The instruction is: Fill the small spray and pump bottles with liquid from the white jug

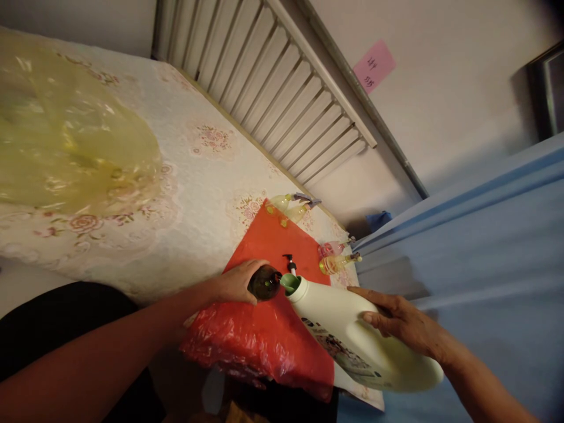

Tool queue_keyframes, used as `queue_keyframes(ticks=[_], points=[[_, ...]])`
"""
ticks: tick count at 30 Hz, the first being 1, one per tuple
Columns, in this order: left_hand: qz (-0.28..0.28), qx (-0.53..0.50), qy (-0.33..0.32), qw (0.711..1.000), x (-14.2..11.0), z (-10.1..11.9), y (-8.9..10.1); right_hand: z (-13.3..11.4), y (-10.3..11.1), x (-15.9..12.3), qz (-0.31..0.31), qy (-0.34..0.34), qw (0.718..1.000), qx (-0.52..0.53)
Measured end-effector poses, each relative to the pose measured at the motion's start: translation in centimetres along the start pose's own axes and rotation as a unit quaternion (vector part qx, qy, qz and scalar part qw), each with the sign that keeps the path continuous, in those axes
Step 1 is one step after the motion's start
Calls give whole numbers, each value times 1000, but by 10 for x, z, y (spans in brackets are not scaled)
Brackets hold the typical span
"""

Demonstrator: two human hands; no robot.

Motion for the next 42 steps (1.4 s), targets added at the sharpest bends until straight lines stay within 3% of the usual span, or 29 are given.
queue_keyframes(ticks=[42], points=[[-1,0,6,1000,0,-2,0,-4,1,0,4,4,1000,-12]])
Point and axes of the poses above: each hand's wrist, its own x-axis towards the middle knuckle, its own y-axis out of the back of the hand, z = x × y, the point moved 7 cm from there along x, towards the middle knuckle, and after that the axes turned 7 degrees about y, right-handed, at the moved point
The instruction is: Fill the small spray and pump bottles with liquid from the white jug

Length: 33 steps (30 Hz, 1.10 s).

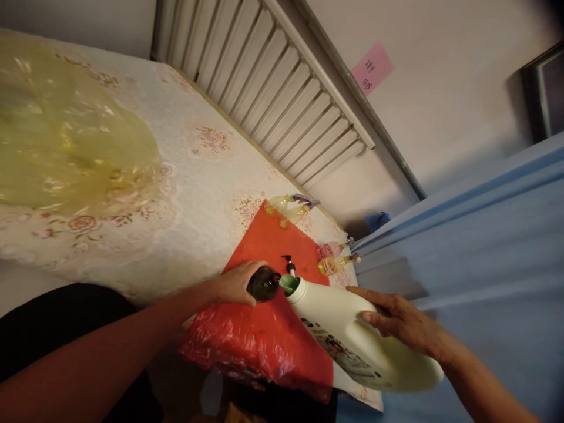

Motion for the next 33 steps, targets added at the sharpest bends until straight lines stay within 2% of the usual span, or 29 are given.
queue_keyframes(ticks=[7,19,23,28,33], points=[[7,-2,-3,1000,0,-4,-1,-5,0,0,2,4,1000,-7],[4,-16,-21,1000,0,-5,-2,2,-3,-1,12,5,1000,-6],[6,-16,-27,999,-1,-1,0,14,-9,-1,38,7,999,6],[10,-18,-14,1000,-1,-5,0,32,-18,5,57,42,997,43],[2,-16,4,1000,0,-15,-3,45,-9,10,86,64,986,129]])
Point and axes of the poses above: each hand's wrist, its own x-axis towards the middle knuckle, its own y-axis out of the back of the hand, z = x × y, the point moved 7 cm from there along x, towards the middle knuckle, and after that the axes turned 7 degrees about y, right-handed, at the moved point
